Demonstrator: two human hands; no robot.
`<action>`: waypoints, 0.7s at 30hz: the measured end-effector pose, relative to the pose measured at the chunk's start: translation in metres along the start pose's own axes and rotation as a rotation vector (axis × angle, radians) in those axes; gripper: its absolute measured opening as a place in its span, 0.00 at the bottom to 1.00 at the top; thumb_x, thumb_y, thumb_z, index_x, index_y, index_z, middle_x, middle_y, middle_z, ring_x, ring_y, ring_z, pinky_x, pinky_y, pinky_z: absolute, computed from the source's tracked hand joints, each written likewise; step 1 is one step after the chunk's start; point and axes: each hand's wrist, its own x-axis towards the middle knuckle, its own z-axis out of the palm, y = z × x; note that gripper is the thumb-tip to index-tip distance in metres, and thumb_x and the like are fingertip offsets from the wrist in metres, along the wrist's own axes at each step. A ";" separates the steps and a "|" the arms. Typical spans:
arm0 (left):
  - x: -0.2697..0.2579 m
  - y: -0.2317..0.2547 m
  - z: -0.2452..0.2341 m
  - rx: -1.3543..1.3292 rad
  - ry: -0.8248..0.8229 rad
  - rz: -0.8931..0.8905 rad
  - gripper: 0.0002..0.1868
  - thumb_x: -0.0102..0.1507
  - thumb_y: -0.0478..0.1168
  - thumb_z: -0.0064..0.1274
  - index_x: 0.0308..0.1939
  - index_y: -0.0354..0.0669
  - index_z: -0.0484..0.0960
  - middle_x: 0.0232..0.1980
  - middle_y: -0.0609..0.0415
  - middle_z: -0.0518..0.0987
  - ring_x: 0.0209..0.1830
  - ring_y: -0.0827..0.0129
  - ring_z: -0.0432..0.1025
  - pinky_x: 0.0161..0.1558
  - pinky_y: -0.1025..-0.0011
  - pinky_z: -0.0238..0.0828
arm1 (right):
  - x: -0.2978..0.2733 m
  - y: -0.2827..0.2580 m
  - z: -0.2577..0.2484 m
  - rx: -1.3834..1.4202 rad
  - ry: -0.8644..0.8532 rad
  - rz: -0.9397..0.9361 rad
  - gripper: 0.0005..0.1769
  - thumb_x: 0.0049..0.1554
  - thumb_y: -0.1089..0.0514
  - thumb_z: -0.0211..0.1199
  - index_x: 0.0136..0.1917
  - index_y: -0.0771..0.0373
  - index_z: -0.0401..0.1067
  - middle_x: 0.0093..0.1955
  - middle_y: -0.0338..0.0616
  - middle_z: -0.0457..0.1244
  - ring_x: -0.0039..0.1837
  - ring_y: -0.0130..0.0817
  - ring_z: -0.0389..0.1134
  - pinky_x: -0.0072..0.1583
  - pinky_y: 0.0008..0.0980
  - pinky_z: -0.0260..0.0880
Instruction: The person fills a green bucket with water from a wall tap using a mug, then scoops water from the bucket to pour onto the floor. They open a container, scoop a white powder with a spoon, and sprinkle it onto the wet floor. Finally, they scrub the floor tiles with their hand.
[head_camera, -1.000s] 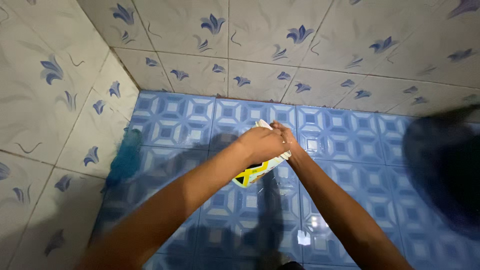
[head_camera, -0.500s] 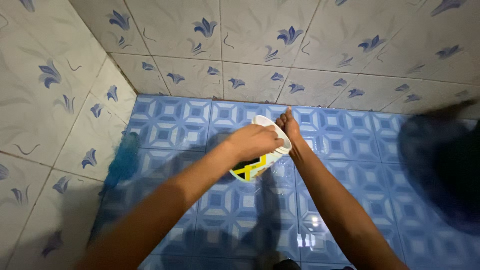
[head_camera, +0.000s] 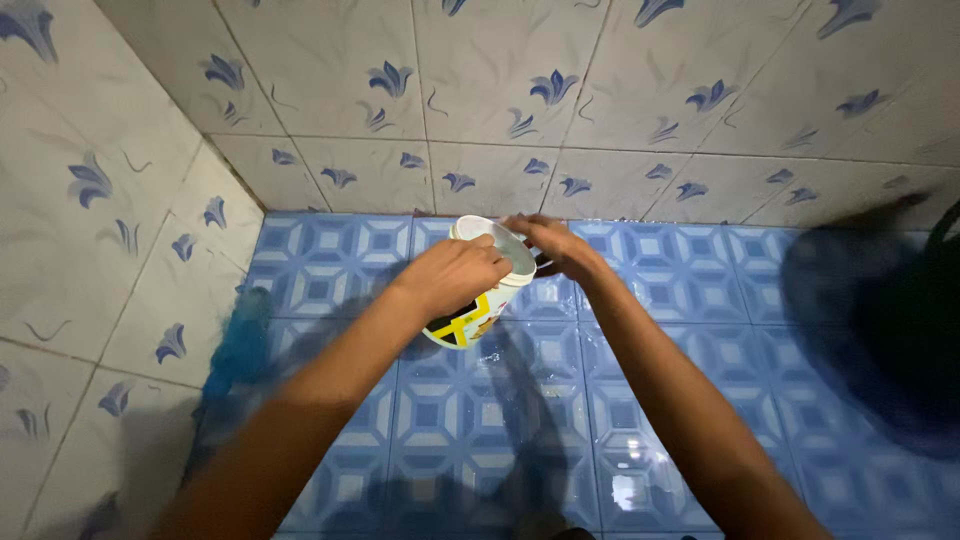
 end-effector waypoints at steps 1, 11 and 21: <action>0.000 0.001 -0.004 -0.004 0.019 0.007 0.06 0.61 0.39 0.50 0.38 0.41 0.77 0.39 0.47 0.80 0.47 0.53 0.76 0.41 0.57 0.75 | -0.006 -0.006 0.004 -0.057 -0.054 -0.016 0.34 0.57 0.41 0.61 0.73 0.53 0.64 0.56 0.42 0.67 0.47 0.38 0.73 0.45 0.41 0.76; 0.010 0.011 -0.038 -0.035 0.023 0.020 0.07 0.57 0.37 0.55 0.39 0.43 0.77 0.40 0.49 0.80 0.46 0.55 0.75 0.46 0.58 0.73 | -0.085 -0.015 -0.028 0.135 -0.271 -0.153 0.43 0.50 0.74 0.50 0.77 0.55 0.49 0.55 0.62 0.65 0.35 0.44 0.71 0.36 0.35 0.78; 0.060 0.033 -0.083 -0.171 0.254 -0.039 0.17 0.59 0.37 0.56 0.52 0.41 0.79 0.58 0.48 0.78 0.60 0.53 0.70 0.54 0.53 0.68 | -0.168 -0.030 -0.130 0.161 0.282 -0.294 0.43 0.47 0.79 0.52 0.72 0.55 0.50 0.49 0.62 0.64 0.31 0.47 0.70 0.32 0.41 0.78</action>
